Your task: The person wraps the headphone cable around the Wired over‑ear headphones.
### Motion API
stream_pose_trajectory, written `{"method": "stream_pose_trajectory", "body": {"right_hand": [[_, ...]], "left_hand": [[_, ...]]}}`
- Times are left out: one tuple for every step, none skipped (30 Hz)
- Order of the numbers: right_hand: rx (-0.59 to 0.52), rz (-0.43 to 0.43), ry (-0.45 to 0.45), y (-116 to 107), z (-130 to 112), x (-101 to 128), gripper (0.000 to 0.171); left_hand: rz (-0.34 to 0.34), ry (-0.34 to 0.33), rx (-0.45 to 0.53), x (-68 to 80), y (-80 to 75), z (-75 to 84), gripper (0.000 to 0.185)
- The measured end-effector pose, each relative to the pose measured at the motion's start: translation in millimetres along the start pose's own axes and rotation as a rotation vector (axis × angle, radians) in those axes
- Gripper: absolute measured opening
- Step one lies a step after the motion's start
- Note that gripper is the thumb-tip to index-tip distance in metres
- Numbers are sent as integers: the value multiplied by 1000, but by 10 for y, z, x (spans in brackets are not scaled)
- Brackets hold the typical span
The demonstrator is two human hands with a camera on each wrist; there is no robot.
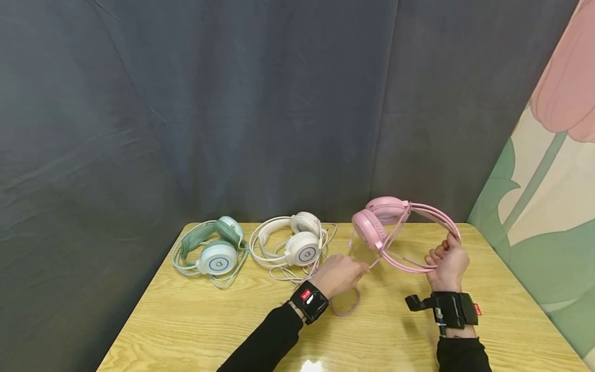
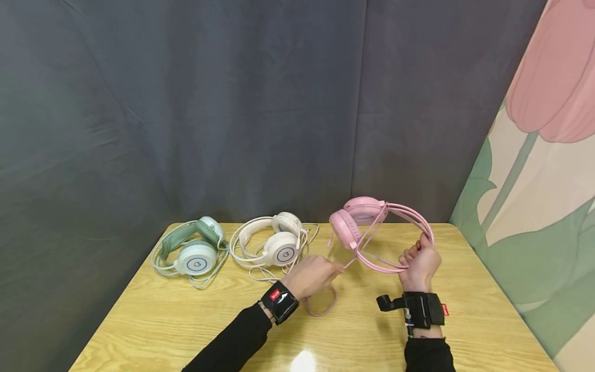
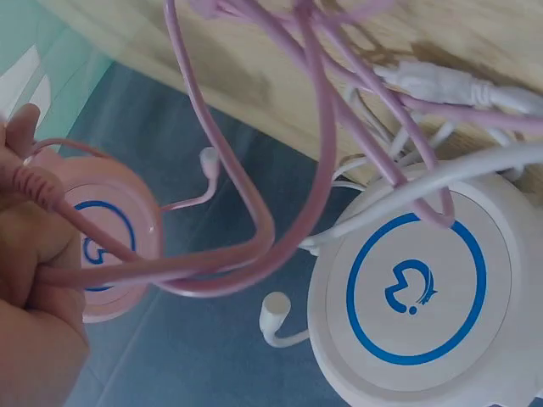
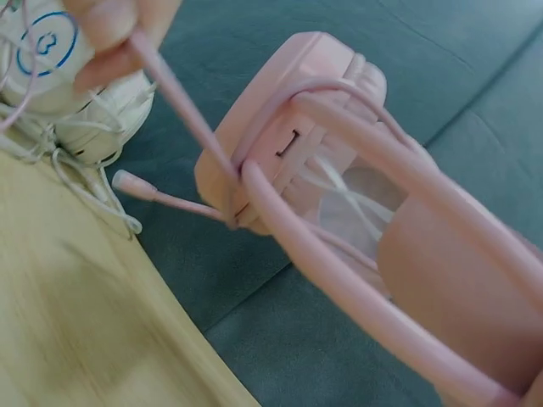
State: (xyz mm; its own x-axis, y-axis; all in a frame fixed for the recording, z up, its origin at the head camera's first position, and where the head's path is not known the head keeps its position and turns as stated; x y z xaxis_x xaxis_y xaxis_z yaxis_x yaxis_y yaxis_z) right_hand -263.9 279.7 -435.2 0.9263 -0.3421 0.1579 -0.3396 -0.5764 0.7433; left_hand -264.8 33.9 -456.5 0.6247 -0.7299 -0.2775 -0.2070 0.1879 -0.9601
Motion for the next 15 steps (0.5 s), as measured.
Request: {"method": "stream_pose_trajectory", "body": {"right_hand": [[15, -6, -7, 10, 13, 5, 40], [32, -10, -17, 19, 25, 7, 40], [48, -14, -27, 25, 37, 9, 41], [73, -11, -43, 30, 48, 7, 41], [97, -3, -60, 32, 58, 5, 41], [129, 9, -85, 32, 69, 2, 41], [158, 28, -111, 29, 78, -2, 40], [189, 50, -137, 25, 87, -8, 40], [218, 70, -163, 19, 94, -14, 39], [248, 94, -188, 14, 101, -19, 39], [271, 111, -210, 11, 106, -21, 37], [294, 124, -229, 10, 111, -23, 36], [305, 132, -239, 13, 114, -25, 36], [319, 129, -246, 20, 118, -24, 37], [331, 122, -249, 30, 120, -21, 36]], "left_hand": [[14, -1, -5, 21, -9, 0, 24], [28, -4, -10, 39, -19, 0, 25], [43, -9, -10, 56, -31, 1, 26], [58, -15, -9, 71, -44, 2, 27], [75, -19, -11, 85, -60, 4, 29], [93, -20, -3, 97, -78, 8, 29], [114, -19, 3, 108, -96, 12, 29], [138, -16, 9, 118, -116, 18, 28], [161, -10, 20, 131, -139, 25, 27], [183, -3, 27, 143, -160, 31, 25], [202, 4, 33, 156, -180, 36, 23], [218, 9, 41, 170, -196, 39, 21], [233, 9, 41, 186, -209, 39, 19], [244, 7, 44, 202, -221, 35, 18], [255, 6, 43, 219, -233, 30, 18]]}}
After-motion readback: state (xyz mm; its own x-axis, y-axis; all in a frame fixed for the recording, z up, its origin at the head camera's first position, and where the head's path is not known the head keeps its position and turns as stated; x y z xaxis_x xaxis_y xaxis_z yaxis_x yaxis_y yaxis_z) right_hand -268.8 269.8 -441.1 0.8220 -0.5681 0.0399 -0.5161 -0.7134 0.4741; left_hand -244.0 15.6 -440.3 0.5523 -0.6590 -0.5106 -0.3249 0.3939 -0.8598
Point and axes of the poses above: each hand's wrist, its own x-axis away from the middle knuckle, its own y-axis out of the palm, z = x × y, the point moved 1 cm from there along -x, towards the middle knuckle, and after that the axes turned 5 degrees about x, right-handed, at the moved point
